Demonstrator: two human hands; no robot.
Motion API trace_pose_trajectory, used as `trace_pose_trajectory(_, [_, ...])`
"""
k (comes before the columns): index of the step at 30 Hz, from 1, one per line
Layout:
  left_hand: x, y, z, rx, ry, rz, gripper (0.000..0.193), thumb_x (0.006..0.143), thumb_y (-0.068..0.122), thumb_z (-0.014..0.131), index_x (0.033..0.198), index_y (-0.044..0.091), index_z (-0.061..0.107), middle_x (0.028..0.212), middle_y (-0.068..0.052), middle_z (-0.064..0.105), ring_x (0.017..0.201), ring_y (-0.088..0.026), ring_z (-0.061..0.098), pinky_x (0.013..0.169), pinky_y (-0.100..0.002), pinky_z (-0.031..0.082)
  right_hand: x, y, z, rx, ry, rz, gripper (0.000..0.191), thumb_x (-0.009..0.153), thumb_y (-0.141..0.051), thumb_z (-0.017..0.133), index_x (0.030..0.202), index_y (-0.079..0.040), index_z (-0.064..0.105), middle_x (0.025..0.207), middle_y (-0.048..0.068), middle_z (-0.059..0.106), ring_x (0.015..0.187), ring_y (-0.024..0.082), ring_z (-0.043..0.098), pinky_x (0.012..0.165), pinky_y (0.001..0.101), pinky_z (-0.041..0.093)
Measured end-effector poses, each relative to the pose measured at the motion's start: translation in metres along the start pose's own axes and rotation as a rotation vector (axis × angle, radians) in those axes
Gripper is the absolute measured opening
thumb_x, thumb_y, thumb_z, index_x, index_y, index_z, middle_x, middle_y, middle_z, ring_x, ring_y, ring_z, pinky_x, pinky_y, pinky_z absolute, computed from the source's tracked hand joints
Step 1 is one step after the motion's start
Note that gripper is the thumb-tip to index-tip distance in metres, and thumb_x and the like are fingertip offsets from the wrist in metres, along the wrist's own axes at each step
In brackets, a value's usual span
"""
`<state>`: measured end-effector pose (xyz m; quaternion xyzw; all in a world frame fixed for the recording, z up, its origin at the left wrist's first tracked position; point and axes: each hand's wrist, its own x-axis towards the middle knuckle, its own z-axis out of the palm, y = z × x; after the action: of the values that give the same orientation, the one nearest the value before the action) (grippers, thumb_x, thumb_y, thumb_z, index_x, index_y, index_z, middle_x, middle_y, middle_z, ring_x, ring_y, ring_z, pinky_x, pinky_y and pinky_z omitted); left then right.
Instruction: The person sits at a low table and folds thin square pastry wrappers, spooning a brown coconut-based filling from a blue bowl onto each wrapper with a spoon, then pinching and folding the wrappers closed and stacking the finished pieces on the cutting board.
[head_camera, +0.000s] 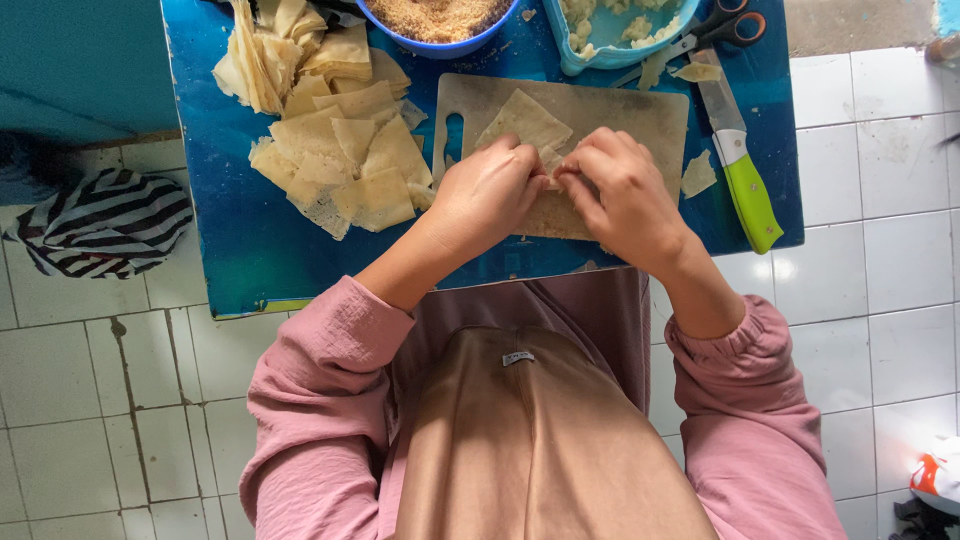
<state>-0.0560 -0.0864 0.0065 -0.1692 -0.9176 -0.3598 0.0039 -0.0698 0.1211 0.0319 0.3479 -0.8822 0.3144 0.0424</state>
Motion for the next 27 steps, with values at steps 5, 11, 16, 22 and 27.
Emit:
trace_pose_trajectory(5, [-0.004, -0.002, 0.002, -0.073, 0.056, 0.027, 0.013, 0.093, 0.020, 0.069, 0.094, 0.007, 0.067, 0.097, -0.016, 0.065, 0.094, -0.038, 0.066, 0.079, -0.048, 0.054, -0.004, 0.002, 0.003, -0.006, -0.008, -0.005, 0.009, 0.094, -0.006, 0.074, 0.101, -0.003, 0.070, 0.106, 0.014, 0.063, 0.103, 0.035, 0.060, 0.089, 0.0435, 0.047])
trace_pose_trajectory(11, [-0.014, 0.008, 0.001, 0.078, 0.190, 0.175, 0.010, 0.092, 0.008, 0.066, 0.101, 0.009, 0.063, 0.100, -0.010, 0.062, 0.097, -0.032, 0.066, 0.080, -0.041, 0.055, 0.009, 0.011, 0.010, 0.123, -0.051, 0.168, 0.010, 0.091, -0.005, 0.074, 0.096, -0.002, 0.066, 0.100, 0.013, 0.062, 0.097, 0.033, 0.062, 0.083, 0.0419, 0.050])
trace_pose_trajectory(16, [-0.017, 0.006, -0.001, 0.175, 0.191, 0.221, 0.010, 0.095, 0.013, 0.068, 0.099, 0.007, 0.061, 0.099, -0.010, 0.059, 0.096, -0.030, 0.065, 0.079, -0.041, 0.055, 0.002, 0.002, 0.006, 0.013, -0.001, 0.028, 0.012, 0.095, 0.000, 0.070, 0.105, -0.004, 0.065, 0.107, 0.011, 0.063, 0.107, 0.033, 0.060, 0.093, 0.0435, 0.046])
trace_pose_trajectory(22, [-0.012, 0.001, 0.002, 0.084, 0.144, 0.184, 0.014, 0.098, 0.018, 0.068, 0.101, 0.006, 0.060, 0.101, -0.012, 0.059, 0.098, -0.034, 0.063, 0.081, -0.044, 0.054, 0.001, -0.001, -0.002, -0.058, -0.032, -0.052, 0.017, 0.092, -0.007, 0.075, 0.106, -0.004, 0.065, 0.113, 0.014, 0.061, 0.108, 0.035, 0.057, 0.093, 0.0443, 0.044])
trace_pose_trajectory(27, [-0.026, 0.009, 0.001, 0.036, 0.106, 0.058, 0.015, 0.094, 0.018, 0.071, 0.097, 0.008, 0.061, 0.099, -0.012, 0.061, 0.097, -0.035, 0.064, 0.078, -0.043, 0.054, -0.002, -0.004, -0.001, 0.024, -0.146, 0.015, 0.012, 0.092, -0.008, 0.074, 0.100, -0.004, 0.065, 0.105, 0.012, 0.061, 0.104, 0.035, 0.058, 0.090, 0.0440, 0.045])
